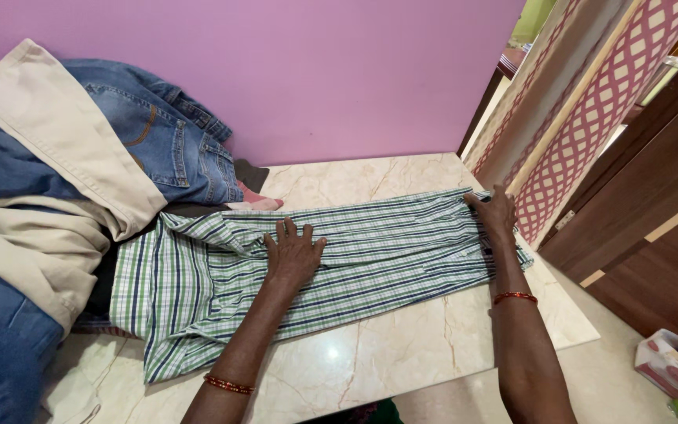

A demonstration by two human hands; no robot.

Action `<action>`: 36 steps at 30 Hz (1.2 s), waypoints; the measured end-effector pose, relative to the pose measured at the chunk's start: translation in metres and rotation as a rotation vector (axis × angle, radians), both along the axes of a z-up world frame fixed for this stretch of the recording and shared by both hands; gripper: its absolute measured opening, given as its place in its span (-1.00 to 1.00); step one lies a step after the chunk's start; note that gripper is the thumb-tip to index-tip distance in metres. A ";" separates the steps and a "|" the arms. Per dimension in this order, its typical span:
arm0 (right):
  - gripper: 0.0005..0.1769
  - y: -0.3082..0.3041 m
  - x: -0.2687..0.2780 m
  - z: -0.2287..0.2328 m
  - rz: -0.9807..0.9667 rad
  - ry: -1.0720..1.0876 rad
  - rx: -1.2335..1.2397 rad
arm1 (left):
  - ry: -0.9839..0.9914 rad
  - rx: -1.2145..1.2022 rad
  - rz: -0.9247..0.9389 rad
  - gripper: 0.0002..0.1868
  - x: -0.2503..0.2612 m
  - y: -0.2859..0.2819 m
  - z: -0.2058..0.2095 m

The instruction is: The person folds a green and white striped shirt on a marble table. They smooth the fabric, fold the sleeves and sides, and then fold the shirt into a compact rectangle.

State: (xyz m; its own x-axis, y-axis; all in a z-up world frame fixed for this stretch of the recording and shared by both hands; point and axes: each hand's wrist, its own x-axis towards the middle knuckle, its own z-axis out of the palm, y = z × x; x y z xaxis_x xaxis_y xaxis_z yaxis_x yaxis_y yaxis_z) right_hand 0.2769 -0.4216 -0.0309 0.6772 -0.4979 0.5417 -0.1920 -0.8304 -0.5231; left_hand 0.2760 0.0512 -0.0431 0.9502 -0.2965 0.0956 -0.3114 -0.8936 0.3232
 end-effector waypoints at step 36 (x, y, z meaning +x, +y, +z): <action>-0.28 0.154 0.025 -0.025 0.513 0.323 -0.246 | -0.206 -0.118 -0.128 -0.32 -0.009 -0.011 -0.019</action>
